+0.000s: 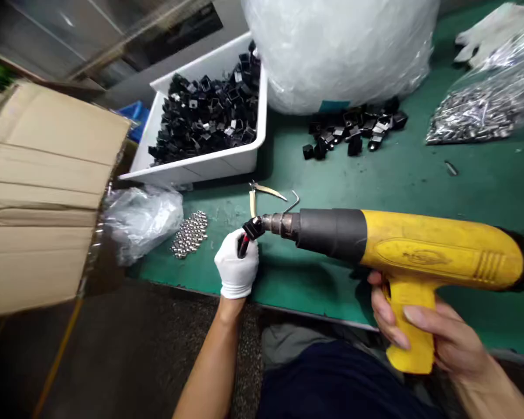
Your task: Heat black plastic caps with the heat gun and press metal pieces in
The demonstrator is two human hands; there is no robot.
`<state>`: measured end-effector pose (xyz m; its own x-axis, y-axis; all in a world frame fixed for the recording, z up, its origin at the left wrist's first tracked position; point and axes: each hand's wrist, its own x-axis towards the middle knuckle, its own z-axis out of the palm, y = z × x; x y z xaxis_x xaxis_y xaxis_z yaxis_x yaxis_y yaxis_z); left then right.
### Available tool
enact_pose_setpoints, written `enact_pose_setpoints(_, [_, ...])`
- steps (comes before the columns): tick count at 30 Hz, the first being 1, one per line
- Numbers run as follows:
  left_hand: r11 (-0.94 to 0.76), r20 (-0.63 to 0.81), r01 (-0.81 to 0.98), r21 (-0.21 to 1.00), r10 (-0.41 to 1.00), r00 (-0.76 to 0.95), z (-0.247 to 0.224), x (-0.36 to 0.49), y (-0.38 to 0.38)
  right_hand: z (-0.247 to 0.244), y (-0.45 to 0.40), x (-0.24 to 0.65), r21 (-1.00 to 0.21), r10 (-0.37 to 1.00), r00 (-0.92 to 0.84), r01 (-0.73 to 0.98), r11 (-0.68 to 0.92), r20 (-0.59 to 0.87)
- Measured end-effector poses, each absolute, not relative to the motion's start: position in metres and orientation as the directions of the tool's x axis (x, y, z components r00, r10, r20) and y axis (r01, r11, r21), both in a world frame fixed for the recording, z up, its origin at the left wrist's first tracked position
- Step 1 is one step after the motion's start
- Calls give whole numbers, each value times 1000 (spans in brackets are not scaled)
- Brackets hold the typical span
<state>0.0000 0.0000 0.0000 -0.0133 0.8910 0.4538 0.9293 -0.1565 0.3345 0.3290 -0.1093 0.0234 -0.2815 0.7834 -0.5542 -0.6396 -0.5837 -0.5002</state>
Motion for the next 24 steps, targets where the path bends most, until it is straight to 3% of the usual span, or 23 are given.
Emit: enact_pose_setpoints(24, [-169, 478, 929, 330, 878, -10, -4, -1, 0, 25, -109, 330, -497, 786, -293, -643, -583, -544])
